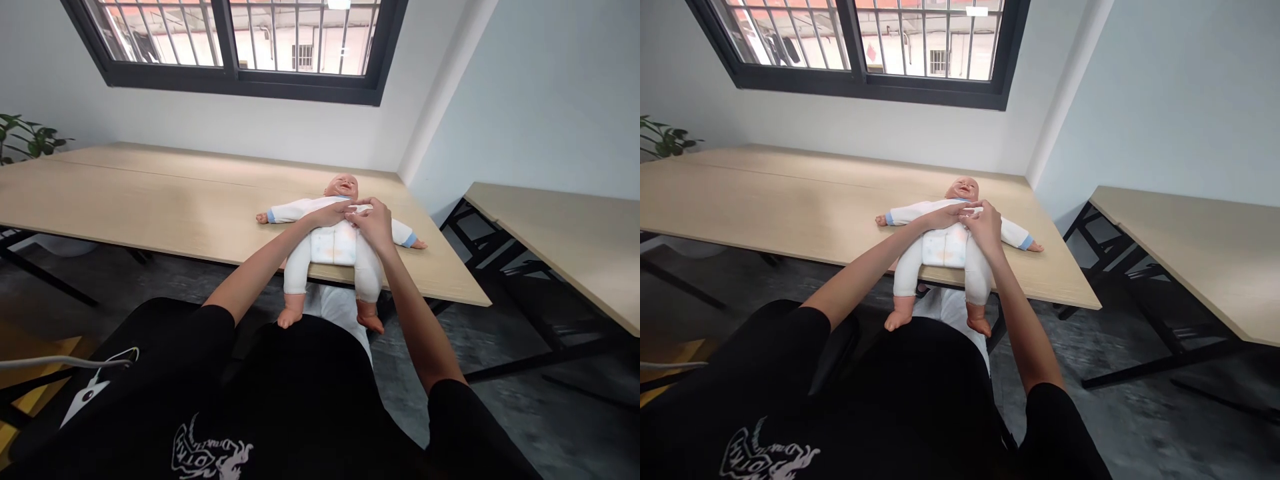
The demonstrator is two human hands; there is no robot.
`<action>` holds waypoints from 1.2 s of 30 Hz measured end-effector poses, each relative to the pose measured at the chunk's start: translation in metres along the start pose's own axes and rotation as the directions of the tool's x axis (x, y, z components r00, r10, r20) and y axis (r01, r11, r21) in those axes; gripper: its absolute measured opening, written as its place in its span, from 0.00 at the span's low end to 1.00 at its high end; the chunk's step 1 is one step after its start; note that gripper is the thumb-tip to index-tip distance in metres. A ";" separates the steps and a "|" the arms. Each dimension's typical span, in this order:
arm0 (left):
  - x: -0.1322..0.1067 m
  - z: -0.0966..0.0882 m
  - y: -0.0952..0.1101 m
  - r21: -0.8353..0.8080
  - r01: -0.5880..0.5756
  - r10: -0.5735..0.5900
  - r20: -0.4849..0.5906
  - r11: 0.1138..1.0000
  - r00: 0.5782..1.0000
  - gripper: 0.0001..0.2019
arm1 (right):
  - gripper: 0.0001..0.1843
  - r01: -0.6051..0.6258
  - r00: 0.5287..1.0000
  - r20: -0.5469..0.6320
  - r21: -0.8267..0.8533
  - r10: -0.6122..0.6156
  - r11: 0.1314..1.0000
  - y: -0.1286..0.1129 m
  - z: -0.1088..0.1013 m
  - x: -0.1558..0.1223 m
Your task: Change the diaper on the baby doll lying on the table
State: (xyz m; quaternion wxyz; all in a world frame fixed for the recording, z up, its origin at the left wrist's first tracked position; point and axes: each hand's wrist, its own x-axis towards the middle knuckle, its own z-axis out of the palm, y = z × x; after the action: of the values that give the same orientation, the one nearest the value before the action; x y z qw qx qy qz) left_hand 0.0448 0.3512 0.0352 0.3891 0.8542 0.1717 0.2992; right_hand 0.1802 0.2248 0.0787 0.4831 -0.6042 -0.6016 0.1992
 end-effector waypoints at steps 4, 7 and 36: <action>0.002 -0.001 -0.009 -0.098 0.025 -0.028 -0.027 0.995 0.999 0.26 | 0.20 0.041 0.999 0.021 -0.245 -0.037 0.969 -0.014 0.003 -0.006; -0.002 -0.001 -0.008 -0.139 0.015 -0.024 -0.064 0.990 0.998 0.24 | 0.21 0.100 0.995 0.056 -0.450 -0.084 0.888 -0.024 0.013 -0.018; -0.159 0.004 0.038 0.322 0.547 -0.354 -0.495 0.773 0.793 0.08 | 0.37 0.346 0.931 0.097 -0.538 -0.351 0.769 0.001 0.052 -0.072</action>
State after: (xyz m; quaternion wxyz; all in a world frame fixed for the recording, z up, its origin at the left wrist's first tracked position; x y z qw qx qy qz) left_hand -0.0713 0.2412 0.0022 0.1975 0.7699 0.5173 0.3172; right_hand 0.1239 0.1772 0.0294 0.3217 -0.5954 -0.7323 -0.0763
